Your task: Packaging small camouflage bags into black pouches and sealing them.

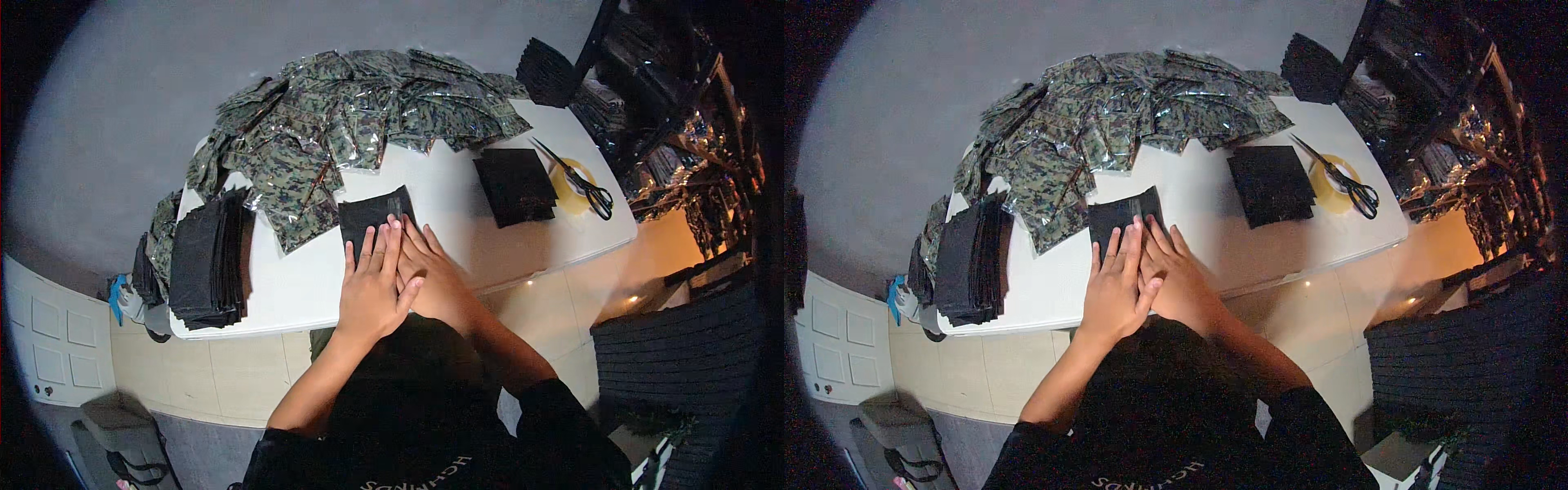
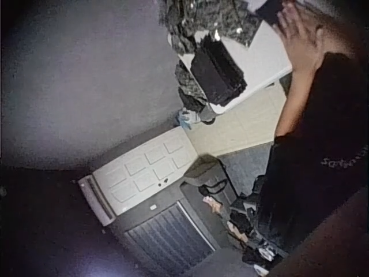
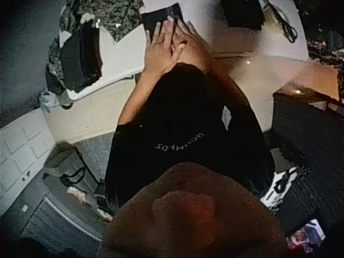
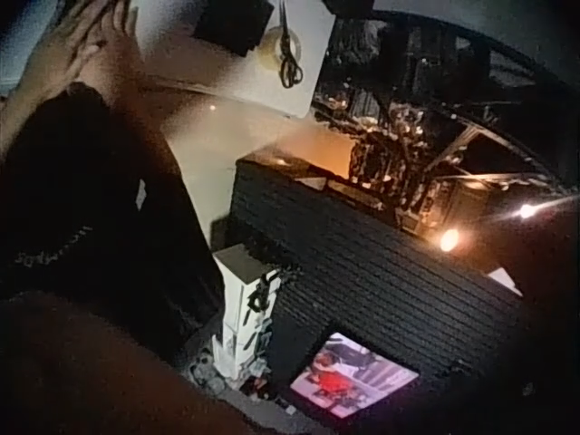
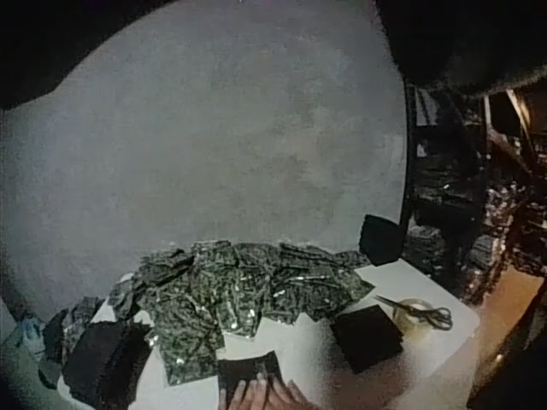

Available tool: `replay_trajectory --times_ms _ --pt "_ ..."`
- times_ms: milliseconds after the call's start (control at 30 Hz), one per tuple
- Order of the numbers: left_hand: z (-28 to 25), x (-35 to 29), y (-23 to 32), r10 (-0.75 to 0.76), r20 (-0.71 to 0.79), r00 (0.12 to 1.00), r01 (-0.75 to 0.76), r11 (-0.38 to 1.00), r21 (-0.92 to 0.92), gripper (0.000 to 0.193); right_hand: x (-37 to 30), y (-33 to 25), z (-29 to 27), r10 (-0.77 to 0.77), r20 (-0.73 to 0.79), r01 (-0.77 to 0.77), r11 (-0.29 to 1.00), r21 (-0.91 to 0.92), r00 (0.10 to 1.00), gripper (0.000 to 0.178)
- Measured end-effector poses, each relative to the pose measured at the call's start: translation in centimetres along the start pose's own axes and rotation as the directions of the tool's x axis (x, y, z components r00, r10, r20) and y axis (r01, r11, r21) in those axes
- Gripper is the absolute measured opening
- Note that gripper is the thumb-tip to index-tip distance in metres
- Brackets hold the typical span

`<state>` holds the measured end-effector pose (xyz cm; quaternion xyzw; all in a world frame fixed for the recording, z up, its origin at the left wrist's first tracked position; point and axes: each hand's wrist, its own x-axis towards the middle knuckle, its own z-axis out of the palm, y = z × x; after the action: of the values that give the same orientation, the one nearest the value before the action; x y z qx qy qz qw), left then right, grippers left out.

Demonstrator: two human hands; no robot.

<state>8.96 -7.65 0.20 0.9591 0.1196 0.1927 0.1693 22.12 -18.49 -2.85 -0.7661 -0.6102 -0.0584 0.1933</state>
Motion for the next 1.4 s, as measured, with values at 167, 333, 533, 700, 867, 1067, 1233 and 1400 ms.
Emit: replay_trajectory --times_ms 167,333,533,700,867,1067,1233,1400 --pt "0.1 -0.1 -0.3 -0.018 0.041 0.999 0.017 1.000 0.019 0.090 0.2 -0.6 -0.7 0.053 0.070 -0.053 0.999 -0.008 0.996 0.074" --pt "0.1 0.0 -0.3 -0.047 0.044 0.998 0.046 0.998 0.034 0.091 0.1 -0.3 -0.2 0.057 0.037 -0.058 0.998 0.033 0.998 0.074" --pt "0.2 0.1 -0.4 -0.062 0.050 0.997 0.059 0.997 0.055 0.093 0.2 -0.2 -0.2 0.040 0.035 -0.041 0.999 0.020 0.999 0.074" --pt "0.3 0.0 -0.3 -0.082 0.040 0.996 0.080 0.996 0.050 0.093 0.2 -0.3 0.1 0.077 0.044 -0.077 0.997 -0.011 0.996 0.074" --pt "0.2 -0.2 -0.9 -0.125 0.066 0.990 0.121 0.991 0.057 0.087 -0.1 -0.1 -1.1 0.069 0.032 -0.069 0.998 0.008 0.997 0.075" --pt "-1.2 -0.8 -2.2 -0.133 0.032 0.991 0.134 0.991 -0.027 0.079 -1.3 1.3 -1.6 0.037 -0.064 -0.035 0.999 0.019 0.997 0.070" --pt "-3.1 -3.6 -2.7 -0.144 -0.047 0.988 0.125 0.949 -0.289 0.080 -4.7 0.5 -3.0 0.122 -0.065 -0.120 0.992 0.023 0.990 0.069" --pt "-3.9 -5.6 -2.5 -0.076 -0.050 0.996 0.071 0.992 -0.102 0.072 -6.6 -1.8 -3.2 0.147 -0.084 -0.149 0.989 -0.014 0.985 0.070"
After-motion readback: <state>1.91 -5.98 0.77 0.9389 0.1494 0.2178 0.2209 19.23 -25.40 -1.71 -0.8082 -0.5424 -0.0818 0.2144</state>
